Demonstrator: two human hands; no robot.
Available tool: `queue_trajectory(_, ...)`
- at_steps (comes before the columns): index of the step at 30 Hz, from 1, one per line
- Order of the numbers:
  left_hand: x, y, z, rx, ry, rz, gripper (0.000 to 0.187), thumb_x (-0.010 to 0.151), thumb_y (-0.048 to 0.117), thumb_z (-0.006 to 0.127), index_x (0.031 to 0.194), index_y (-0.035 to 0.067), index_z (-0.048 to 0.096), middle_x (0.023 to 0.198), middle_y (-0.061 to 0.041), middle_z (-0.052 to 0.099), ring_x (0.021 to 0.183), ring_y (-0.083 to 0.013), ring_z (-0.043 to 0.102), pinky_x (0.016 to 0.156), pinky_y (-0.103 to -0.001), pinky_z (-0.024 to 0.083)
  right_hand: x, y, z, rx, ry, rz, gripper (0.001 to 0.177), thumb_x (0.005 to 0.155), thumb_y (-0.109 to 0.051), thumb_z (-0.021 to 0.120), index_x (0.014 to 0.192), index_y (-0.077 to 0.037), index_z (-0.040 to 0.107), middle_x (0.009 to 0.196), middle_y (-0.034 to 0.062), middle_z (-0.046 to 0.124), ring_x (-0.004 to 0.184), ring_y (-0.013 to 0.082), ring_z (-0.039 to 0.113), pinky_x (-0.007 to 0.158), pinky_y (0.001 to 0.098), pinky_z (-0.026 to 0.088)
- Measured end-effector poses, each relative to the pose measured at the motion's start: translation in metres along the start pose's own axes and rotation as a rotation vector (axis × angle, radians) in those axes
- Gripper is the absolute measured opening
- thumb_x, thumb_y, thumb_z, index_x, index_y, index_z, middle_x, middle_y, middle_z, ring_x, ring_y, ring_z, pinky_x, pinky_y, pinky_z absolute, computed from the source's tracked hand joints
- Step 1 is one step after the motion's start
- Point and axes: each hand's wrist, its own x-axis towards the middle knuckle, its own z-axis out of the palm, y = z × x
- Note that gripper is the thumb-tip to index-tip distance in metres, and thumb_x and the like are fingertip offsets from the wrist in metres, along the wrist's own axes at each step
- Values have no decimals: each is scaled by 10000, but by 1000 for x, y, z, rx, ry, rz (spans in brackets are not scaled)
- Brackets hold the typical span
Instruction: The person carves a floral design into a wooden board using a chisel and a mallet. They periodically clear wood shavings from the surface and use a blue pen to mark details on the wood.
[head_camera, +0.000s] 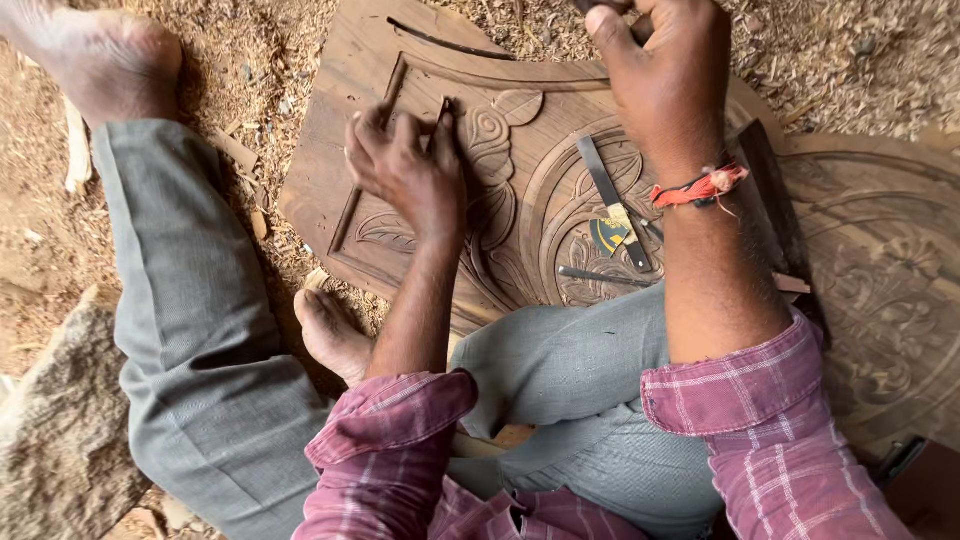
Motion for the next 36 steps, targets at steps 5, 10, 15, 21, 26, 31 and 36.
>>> queue_trajectory(5, -39, 0, -5, -86, 45, -40, 286, 902, 315, 832, 814, 105, 658, 1413, -142, 561, 1446, -377, 385, 1191, -633, 252, -2, 9, -7, -3, 67, -173, 130, 968, 78, 740, 1083, 22, 717, 979, 107, 758, 812, 172, 728, 702, 280, 553)
queue_trajectory(10, 0, 1, 3, 36, 41, 6, 300, 899, 332, 835, 784, 101, 681, 1433, -169, 545, 1468, -419, 329, 1187, -651, 208, -9, 13, -3, 34, -5, -121, 83, 1030, 54, 740, 1096, 7, 720, 1035, 78, 780, 894, 137, 764, 770, 281, 588)
queue_trajectory(15, -29, 0, 2, 10, 85, -17, 152, 892, 287, 806, 907, 153, 736, 1510, -101, 554, 1525, -347, 367, 1293, -644, 207, 2, 7, -6, -63, 49, -176, 157, 992, 14, 774, 1146, -10, 755, 1027, 116, 759, 868, 173, 735, 718, 290, 579)
queue_trajectory(21, 2, -8, 15, 11, 29, -33, 235, 874, 337, 833, 823, 139, 717, 1477, -154, 535, 1479, -399, 363, 1224, -666, 233, -4, 18, 1, 17, -10, -76, 125, 1038, -17, 755, 1162, -27, 765, 1082, 78, 770, 909, 154, 753, 759, 286, 594)
queue_trajectory(26, -31, 6, -5, -18, 19, 1, 277, 866, 324, 851, 817, 93, 706, 1454, -167, 537, 1462, -415, 346, 1186, -691, 208, 4, 17, -5, -52, 59, -180, 187, 984, -2, 770, 1166, -43, 770, 1107, 91, 767, 1011, 201, 747, 862, 306, 588)
queue_trajectory(31, -48, 12, -9, -75, 31, 16, 256, 890, 314, 834, 836, 99, 707, 1476, -166, 511, 1474, -410, 338, 1190, -670, 204, -4, 23, -1, 35, 47, -183, 139, 998, 28, 758, 1127, -22, 747, 1139, 89, 776, 1063, 226, 764, 921, 330, 597)
queue_trajectory(36, -14, 23, -1, 5, -75, 56, 273, 917, 344, 812, 850, 97, 717, 1510, -151, 508, 1490, -402, 289, 1178, -645, 187, -3, 13, -2, 38, 50, -156, 180, 988, 15, 756, 1164, -21, 757, 1119, 95, 770, 994, 219, 751, 852, 332, 595)
